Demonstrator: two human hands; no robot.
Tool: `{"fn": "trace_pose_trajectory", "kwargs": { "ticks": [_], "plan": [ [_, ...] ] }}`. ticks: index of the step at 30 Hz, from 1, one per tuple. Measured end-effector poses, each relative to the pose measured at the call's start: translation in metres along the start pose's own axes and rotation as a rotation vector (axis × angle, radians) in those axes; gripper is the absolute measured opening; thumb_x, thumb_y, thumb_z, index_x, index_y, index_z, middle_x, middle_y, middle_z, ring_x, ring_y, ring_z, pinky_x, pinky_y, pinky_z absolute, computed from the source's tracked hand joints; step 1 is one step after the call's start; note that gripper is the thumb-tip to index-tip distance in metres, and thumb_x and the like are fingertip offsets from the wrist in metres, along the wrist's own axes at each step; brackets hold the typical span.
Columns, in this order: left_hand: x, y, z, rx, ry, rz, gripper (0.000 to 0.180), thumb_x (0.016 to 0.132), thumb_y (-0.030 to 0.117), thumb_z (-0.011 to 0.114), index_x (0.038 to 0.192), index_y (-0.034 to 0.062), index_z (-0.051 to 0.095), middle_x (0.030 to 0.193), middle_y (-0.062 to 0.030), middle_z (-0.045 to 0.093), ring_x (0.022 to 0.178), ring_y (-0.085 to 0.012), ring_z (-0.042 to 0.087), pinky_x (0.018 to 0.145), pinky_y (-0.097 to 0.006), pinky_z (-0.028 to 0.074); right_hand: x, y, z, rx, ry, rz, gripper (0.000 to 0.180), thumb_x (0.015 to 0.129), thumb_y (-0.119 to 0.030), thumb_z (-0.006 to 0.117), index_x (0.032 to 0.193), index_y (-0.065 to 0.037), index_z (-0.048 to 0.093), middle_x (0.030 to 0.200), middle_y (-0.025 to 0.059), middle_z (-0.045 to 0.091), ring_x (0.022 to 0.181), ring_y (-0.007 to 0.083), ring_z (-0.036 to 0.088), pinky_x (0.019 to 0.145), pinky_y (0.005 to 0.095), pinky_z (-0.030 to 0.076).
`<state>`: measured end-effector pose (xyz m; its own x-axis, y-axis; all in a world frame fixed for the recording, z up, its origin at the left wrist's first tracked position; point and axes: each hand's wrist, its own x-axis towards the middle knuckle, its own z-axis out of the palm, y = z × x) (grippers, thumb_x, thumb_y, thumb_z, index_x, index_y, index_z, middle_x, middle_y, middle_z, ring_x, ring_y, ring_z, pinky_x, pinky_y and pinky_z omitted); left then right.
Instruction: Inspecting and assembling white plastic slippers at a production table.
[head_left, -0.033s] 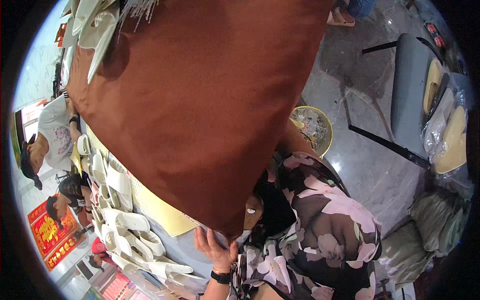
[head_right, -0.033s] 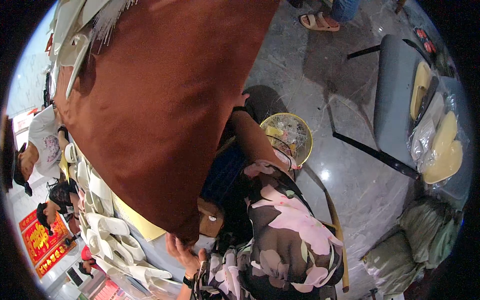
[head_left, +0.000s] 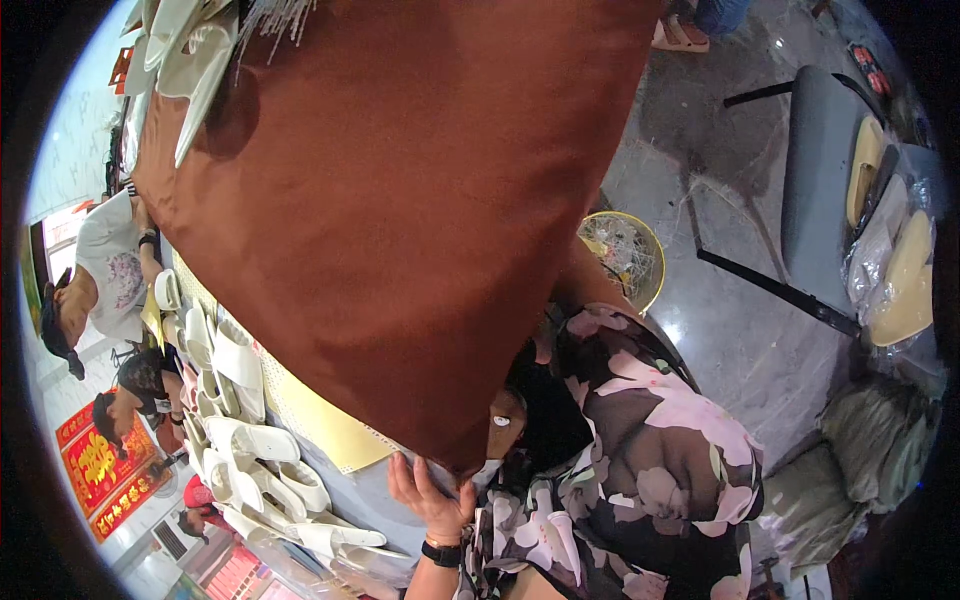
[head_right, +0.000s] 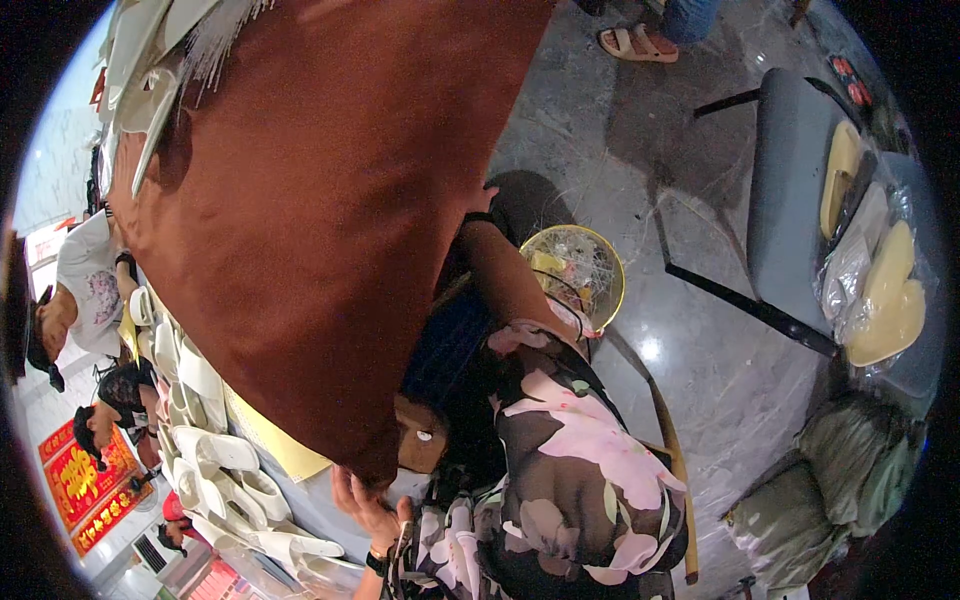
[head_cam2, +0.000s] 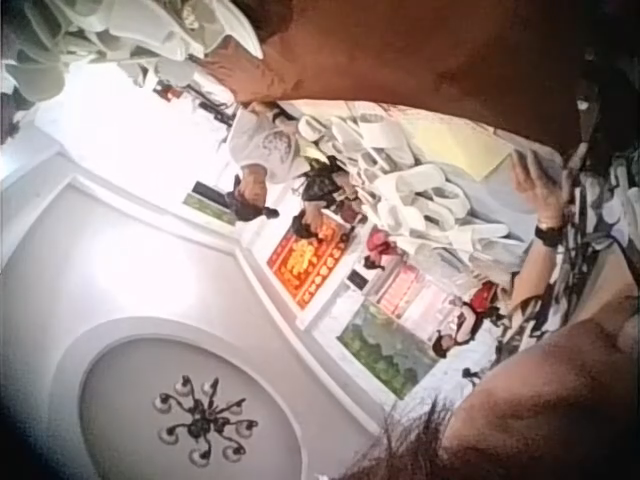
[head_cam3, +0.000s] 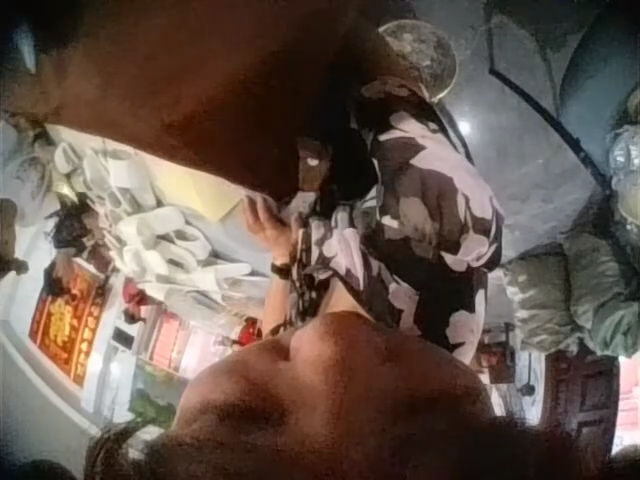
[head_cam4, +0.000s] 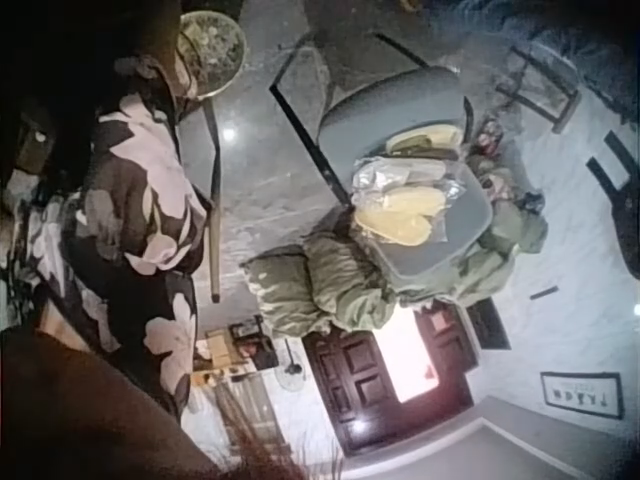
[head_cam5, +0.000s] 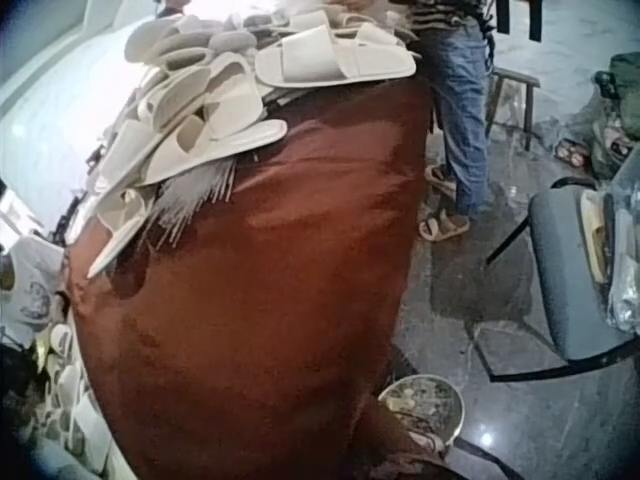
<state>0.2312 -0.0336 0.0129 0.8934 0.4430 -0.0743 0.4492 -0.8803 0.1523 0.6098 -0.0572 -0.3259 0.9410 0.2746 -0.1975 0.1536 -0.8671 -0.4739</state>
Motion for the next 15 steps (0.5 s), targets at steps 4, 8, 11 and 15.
{"fn": "trace_pose_trajectory", "kwargs": {
  "ticks": [4, 8, 11, 15],
  "plan": [
    [-0.004, -0.003, -0.006, 0.036, -0.002, -0.035, 0.078, 0.087, 0.057, 0.054, 0.141, 0.0024, 0.039, 0.147, -0.0277, 0.034, 0.133, -0.0474, 0.032, 0.107, -0.058, 0.028, 0.006, -0.023, 0.015, 0.023, -0.007, -0.022, 0.057, 0.091, -0.032, 0.055, 0.143, -0.011, 0.042, 0.143, 0.0159, 0.043, 0.129, 0.0364, 0.045, 0.102, 0.0604, 0.037],
    [0.015, 0.009, 0.006, -0.054, 0.008, 0.047, 0.078, 0.088, 0.058, 0.052, 0.141, 0.0021, 0.038, 0.147, -0.0284, 0.033, 0.134, -0.0474, 0.033, 0.108, -0.057, 0.027, 0.069, 0.066, 0.062, -0.114, -0.062, 0.036, 0.059, 0.092, -0.034, 0.054, 0.145, -0.015, 0.038, 0.145, 0.0133, 0.041, 0.131, 0.0349, 0.043, 0.101, 0.0628, 0.035],
    [0.015, 0.007, 0.010, -0.056, 0.001, 0.044, 0.078, 0.089, 0.059, 0.050, 0.141, 0.0020, 0.038, 0.147, -0.0286, 0.033, 0.134, -0.0475, 0.032, 0.109, -0.057, 0.026, 0.064, 0.074, 0.058, -0.128, -0.195, 0.086, 0.063, 0.091, -0.037, 0.057, 0.147, -0.018, 0.035, 0.144, 0.0114, 0.041, 0.132, 0.0342, 0.041, 0.101, 0.0623, 0.035],
    [-0.004, -0.006, -0.013, 0.066, 0.000, -0.034, 0.077, 0.090, 0.058, 0.049, 0.141, 0.0011, 0.038, 0.147, -0.0284, 0.033, 0.134, -0.0475, 0.032, 0.108, -0.057, 0.027, 0.018, -0.012, 0.007, 0.058, -0.361, 0.048, 0.067, 0.085, -0.034, 0.066, 0.142, -0.013, 0.039, 0.138, 0.0147, 0.045, 0.129, 0.0358, 0.044, 0.101, 0.0554, 0.039]
  ]
}}
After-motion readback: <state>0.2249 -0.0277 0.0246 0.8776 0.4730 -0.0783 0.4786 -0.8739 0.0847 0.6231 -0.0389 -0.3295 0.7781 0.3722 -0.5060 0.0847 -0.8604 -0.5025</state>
